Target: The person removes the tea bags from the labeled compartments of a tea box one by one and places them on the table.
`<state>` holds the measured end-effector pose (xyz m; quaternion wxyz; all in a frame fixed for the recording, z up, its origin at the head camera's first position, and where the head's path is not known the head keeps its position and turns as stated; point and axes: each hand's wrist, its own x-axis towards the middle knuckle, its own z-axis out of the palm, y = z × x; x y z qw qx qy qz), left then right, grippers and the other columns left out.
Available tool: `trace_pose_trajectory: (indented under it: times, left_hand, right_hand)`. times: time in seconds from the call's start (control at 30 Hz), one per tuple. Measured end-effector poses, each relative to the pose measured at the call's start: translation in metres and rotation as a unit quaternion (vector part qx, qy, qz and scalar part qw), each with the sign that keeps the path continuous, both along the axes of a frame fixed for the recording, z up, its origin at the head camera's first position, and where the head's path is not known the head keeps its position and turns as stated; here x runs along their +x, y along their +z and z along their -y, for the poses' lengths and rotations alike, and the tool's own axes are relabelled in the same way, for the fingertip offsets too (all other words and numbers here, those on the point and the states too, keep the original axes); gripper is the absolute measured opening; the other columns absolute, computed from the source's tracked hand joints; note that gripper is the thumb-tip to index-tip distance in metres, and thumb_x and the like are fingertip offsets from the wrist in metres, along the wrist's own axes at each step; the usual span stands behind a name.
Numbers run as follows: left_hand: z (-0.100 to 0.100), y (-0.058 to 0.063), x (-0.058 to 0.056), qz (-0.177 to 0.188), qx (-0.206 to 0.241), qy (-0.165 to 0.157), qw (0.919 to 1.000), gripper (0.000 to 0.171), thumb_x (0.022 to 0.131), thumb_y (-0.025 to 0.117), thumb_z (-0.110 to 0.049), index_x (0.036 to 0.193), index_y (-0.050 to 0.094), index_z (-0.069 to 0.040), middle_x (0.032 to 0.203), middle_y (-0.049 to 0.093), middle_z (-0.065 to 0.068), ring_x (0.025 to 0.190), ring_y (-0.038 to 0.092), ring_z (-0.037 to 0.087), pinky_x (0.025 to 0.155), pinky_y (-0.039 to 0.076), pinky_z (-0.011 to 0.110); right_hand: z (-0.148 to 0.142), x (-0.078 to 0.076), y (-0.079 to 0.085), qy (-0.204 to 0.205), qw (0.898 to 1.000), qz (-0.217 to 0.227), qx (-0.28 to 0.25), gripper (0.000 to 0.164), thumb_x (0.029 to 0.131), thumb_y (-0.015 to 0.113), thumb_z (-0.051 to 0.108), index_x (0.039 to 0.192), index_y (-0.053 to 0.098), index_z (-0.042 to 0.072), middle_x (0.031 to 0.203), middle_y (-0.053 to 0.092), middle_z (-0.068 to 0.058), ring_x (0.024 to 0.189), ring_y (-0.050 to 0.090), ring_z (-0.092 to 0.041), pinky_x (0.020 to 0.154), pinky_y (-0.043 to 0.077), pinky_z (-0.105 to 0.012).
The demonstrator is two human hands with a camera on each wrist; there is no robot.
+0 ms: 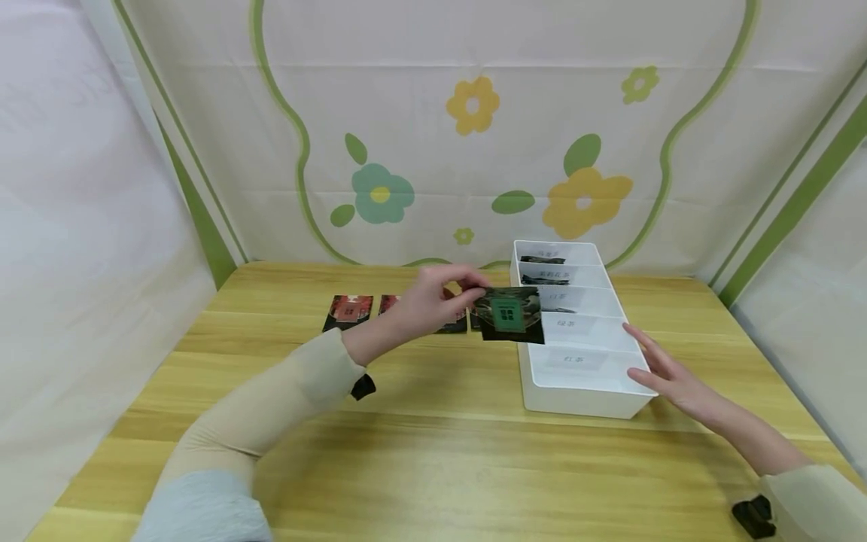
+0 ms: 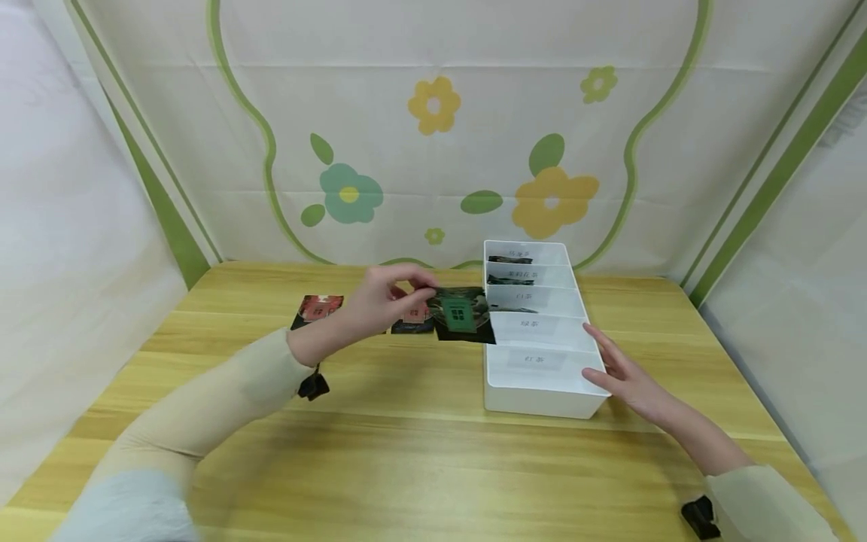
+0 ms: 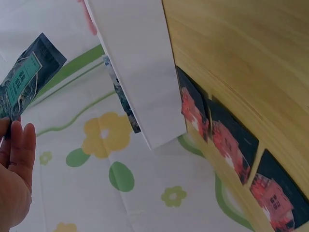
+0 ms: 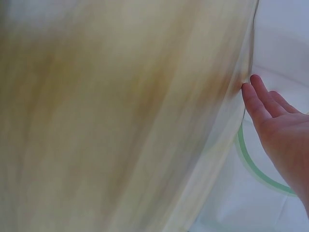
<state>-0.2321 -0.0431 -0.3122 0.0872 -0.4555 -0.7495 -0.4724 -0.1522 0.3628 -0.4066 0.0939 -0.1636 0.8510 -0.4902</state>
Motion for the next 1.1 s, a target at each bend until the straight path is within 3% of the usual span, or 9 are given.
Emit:
trace_pose_trajectory:
  times: [0.33, 0.4, 0.47, 0.57, 0.67, 0.8, 0.87, 0.93, 1.1]
  left_hand:
    - [0.057, -0.004, 0.009, 0.026, -0.035, 0.064, 0.997, 0.017, 0.095, 0.061, -0.001, 0.108, 0.069, -0.008, 0.105, 0.067, 0.002, 0.081, 0.063, 0.013, 0.062, 0.054, 0.028]
    - [0.067, -0.004, 0.011, 0.042, -0.048, 0.077, 0.995, 0.018, 0.095, 0.06, -0.002, 0.11, 0.068, -0.009, 0.105, 0.066, 0.002, 0.079, 0.063, 0.014, 0.063, 0.054, 0.028]
    - [0.075, -0.004, 0.014, 0.053, -0.058, 0.083, 0.9935, 0.018, 0.095, 0.06, -0.002, 0.111, 0.068, -0.009, 0.106, 0.066, 0.002, 0.077, 0.063, 0.013, 0.062, 0.054, 0.028]
    - [0.087, -0.005, 0.016, 0.045, -0.074, 0.091, 0.9921, 0.019, 0.095, 0.061, -0.002, 0.11, 0.069, -0.01, 0.104, 0.067, 0.001, 0.068, 0.06, 0.01, 0.056, 0.052, 0.027]
    - [0.097, -0.009, 0.017, 0.017, -0.092, 0.089, 0.9916, 0.019, 0.094, 0.062, 0.0, 0.108, 0.07, -0.01, 0.103, 0.069, 0.001, 0.06, 0.051, 0.008, 0.051, 0.045, 0.026]
    - [0.111, -0.017, 0.017, 0.01, -0.114, 0.081, 0.9902, 0.019, 0.093, 0.062, 0.002, 0.107, 0.07, -0.009, 0.105, 0.069, 0.002, 0.069, 0.056, 0.01, 0.053, 0.045, 0.027]
    - [0.117, -0.022, 0.016, 0.019, -0.124, 0.082, 0.9887, 0.019, 0.094, 0.062, 0.002, 0.108, 0.07, -0.009, 0.106, 0.069, 0.003, 0.075, 0.06, 0.011, 0.054, 0.047, 0.028]
    - [0.123, -0.026, 0.015, 0.026, -0.131, 0.084, 0.9874, 0.019, 0.094, 0.061, 0.002, 0.108, 0.069, -0.008, 0.107, 0.069, 0.004, 0.079, 0.062, 0.012, 0.057, 0.049, 0.03]
    - [0.137, -0.039, 0.01, 0.031, -0.158, 0.104, 0.9815, 0.021, 0.093, 0.062, 0.002, 0.11, 0.068, -0.009, 0.104, 0.068, 0.002, 0.087, 0.064, 0.014, 0.071, 0.053, 0.038]
  right_hand:
    - [0.0, -0.002, 0.0, 0.005, 1.0, 0.002, -0.002, 0.072, 0.103, 0.047, 0.008, 0.158, 0.003, 0.021, 0.156, -0.01, -0.028, 0.132, 0.0, -0.063, 0.087, 0.027, -0.005]
    - [0.0, -0.002, 0.0, 0.003, 1.0, 0.006, 0.0, 0.072, 0.103, 0.047, 0.009, 0.158, 0.002, 0.023, 0.157, -0.01, -0.027, 0.132, -0.001, -0.063, 0.101, 0.028, -0.017]
    - [0.0, -0.001, 0.0, 0.0, 1.0, 0.014, 0.001, 0.073, 0.103, 0.047, 0.01, 0.158, 0.002, 0.025, 0.157, -0.011, -0.025, 0.133, -0.001, -0.062, 0.11, 0.024, -0.042]
    - [0.0, -0.001, 0.001, -0.001, 1.0, 0.023, 0.005, 0.073, 0.103, 0.047, 0.011, 0.158, 0.001, 0.026, 0.158, -0.011, -0.023, 0.133, -0.002, -0.062, 0.096, 0.013, -0.074]
    - [0.0, -0.001, 0.001, -0.002, 1.0, 0.023, 0.006, 0.073, 0.103, 0.047, 0.011, 0.158, 0.001, 0.025, 0.157, -0.011, -0.024, 0.133, -0.002, -0.062, 0.093, 0.012, -0.076]
    - [0.0, -0.002, 0.001, -0.002, 1.0, 0.02, 0.009, 0.073, 0.103, 0.047, 0.01, 0.158, 0.001, 0.024, 0.157, -0.011, -0.024, 0.133, -0.001, -0.062, 0.095, 0.014, -0.075]
    - [0.0, -0.002, 0.001, -0.002, 1.0, 0.016, 0.014, 0.073, 0.103, 0.047, 0.011, 0.158, 0.001, 0.024, 0.157, -0.01, -0.024, 0.133, 0.001, -0.062, 0.105, 0.024, -0.059]
    - [0.0, -0.001, 0.001, -0.003, 1.0, 0.014, 0.02, 0.073, 0.103, 0.048, 0.011, 0.158, 0.001, 0.024, 0.158, -0.009, -0.024, 0.133, 0.003, -0.062, 0.104, 0.027, -0.056]
    - [0.001, -0.001, 0.001, -0.002, 1.0, 0.016, 0.014, 0.073, 0.103, 0.047, 0.011, 0.158, 0.002, 0.024, 0.158, -0.01, -0.024, 0.133, 0.002, -0.062, 0.101, 0.02, -0.066]
